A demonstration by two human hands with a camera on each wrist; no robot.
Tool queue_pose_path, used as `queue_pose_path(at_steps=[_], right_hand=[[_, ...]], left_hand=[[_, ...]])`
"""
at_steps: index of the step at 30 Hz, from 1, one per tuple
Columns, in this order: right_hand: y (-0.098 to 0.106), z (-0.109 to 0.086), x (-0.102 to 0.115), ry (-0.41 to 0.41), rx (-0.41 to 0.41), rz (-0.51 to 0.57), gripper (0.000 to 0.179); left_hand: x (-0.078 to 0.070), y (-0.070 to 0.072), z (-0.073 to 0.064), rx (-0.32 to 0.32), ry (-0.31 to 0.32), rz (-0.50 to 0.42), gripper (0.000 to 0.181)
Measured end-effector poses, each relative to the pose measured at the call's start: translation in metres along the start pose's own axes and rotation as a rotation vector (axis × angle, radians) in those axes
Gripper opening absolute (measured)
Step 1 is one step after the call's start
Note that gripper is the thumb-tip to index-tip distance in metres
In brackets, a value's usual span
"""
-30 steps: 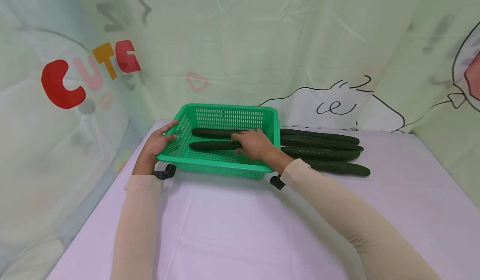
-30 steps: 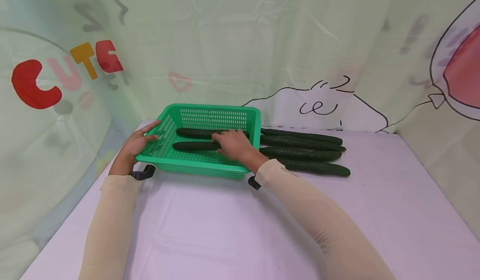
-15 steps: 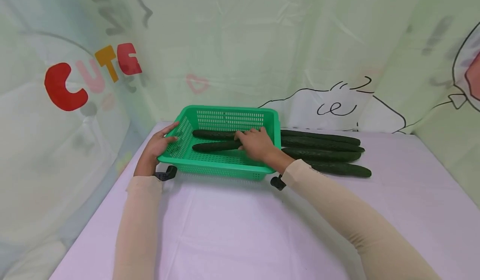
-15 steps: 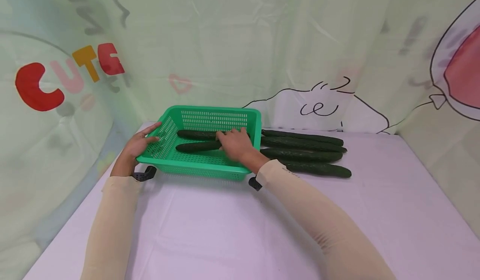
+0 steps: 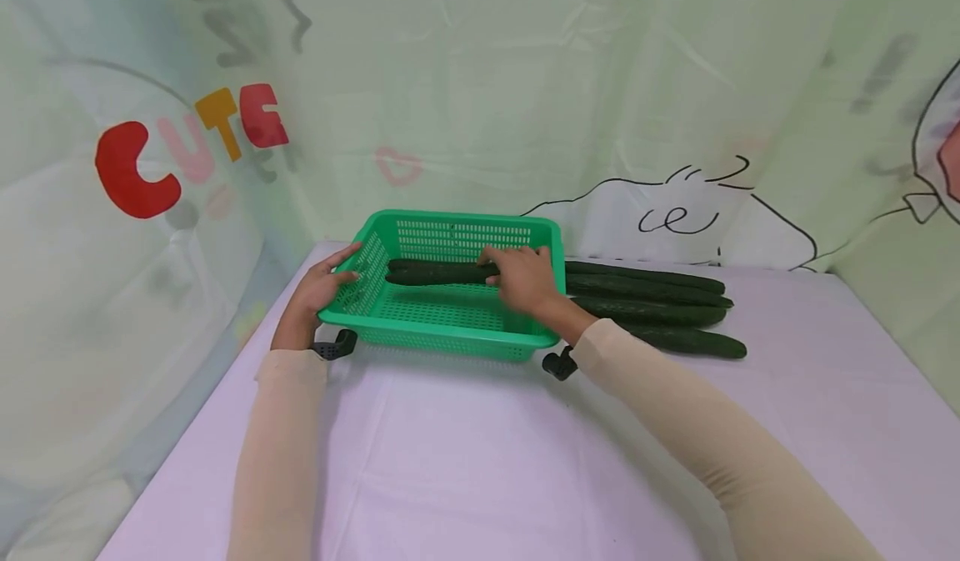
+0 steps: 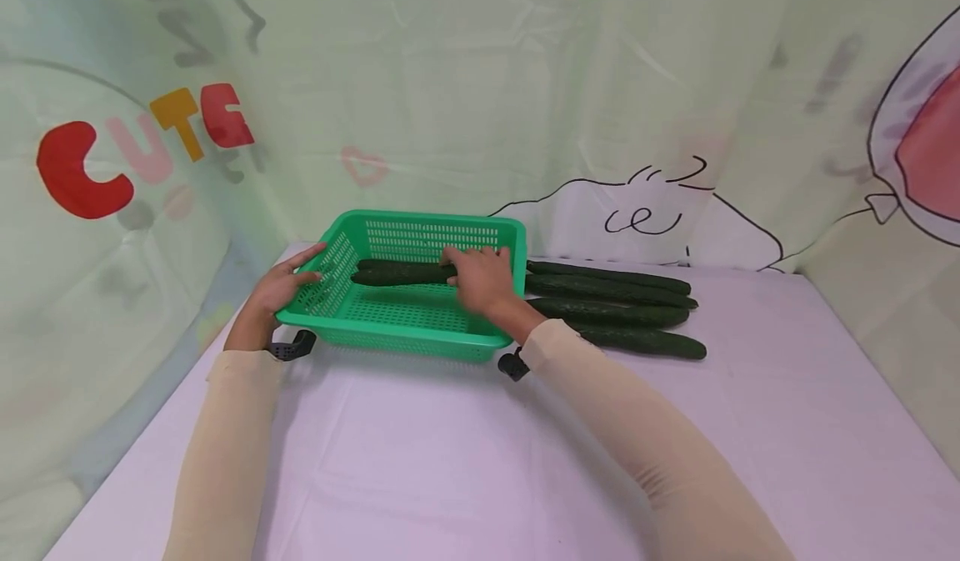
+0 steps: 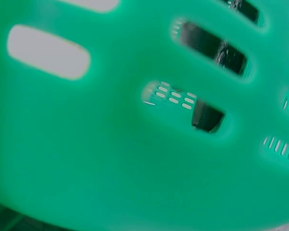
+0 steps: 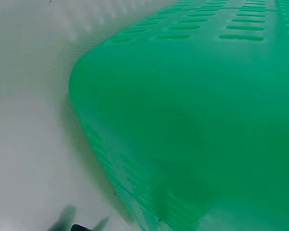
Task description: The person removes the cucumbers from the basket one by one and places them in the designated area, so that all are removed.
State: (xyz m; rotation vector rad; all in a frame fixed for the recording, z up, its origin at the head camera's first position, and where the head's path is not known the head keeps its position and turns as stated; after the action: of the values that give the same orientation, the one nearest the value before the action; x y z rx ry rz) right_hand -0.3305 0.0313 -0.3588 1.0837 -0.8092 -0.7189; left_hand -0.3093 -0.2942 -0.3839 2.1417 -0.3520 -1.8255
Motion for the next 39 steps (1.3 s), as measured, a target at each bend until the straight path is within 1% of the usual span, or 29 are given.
queue_pose_path(at_steps=[6, 9, 11, 15, 18, 21, 26, 32, 35, 39], right_hand=[[0.004, -0.002, -0.003, -0.018, -0.023, 0.053, 0.026], [0.007, -0.005, -0.005, -0.025, -0.049, 0.096, 0.027], [0.009, -0.007, -0.006, -0.032, -0.077, 0.117, 0.031], [0.012, -0.009, -0.006, -0.040, -0.132, 0.153, 0.043], [0.014, -0.011, -0.005, -0.038, -0.145, 0.179, 0.045], [0.017, -0.014, -0.003, -0.036, -0.146, 0.189, 0.045], [0.023, -0.021, -0.001, -0.039, -0.145, 0.208, 0.043], [0.030, -0.032, -0.006, -0.038, -0.135, 0.250, 0.030], [0.033, -0.038, -0.012, -0.039, -0.140, 0.265, 0.028], [0.039, -0.047, -0.021, -0.044, -0.149, 0.275, 0.027]], left_hand=[[0.002, -0.001, 0.002, 0.012, 0.002, -0.006, 0.058], [0.001, -0.002, 0.002, 0.014, 0.003, -0.011, 0.058], [0.001, -0.002, 0.002, 0.012, 0.001, -0.011, 0.057], [0.000, -0.003, 0.002, 0.007, -0.006, -0.007, 0.057], [-0.001, -0.003, 0.003, 0.001, -0.010, 0.001, 0.057], [-0.001, -0.002, 0.002, -0.002, -0.015, 0.018, 0.057], [-0.004, 0.000, 0.000, 0.005, -0.009, 0.016, 0.058], [-0.019, 0.000, -0.014, 0.025, 0.012, -0.013, 0.059], [-0.023, -0.001, -0.018, 0.023, 0.016, -0.010, 0.060], [-0.011, 0.000, -0.008, 0.007, -0.001, 0.012, 0.059]])
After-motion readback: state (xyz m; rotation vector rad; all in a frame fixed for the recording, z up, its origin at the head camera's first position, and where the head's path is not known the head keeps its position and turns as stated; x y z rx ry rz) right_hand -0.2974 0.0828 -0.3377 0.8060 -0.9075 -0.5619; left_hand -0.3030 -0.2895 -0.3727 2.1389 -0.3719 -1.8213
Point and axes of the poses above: each hand's wrist, its own z-axis towards the middle knuckle, its own y-axis out of the back of the hand, x = y × z, the point moved 2 cm from there along z, towards the middle knuckle, and after that the axes turned 3 degrees about z, right-handed, at the moved point
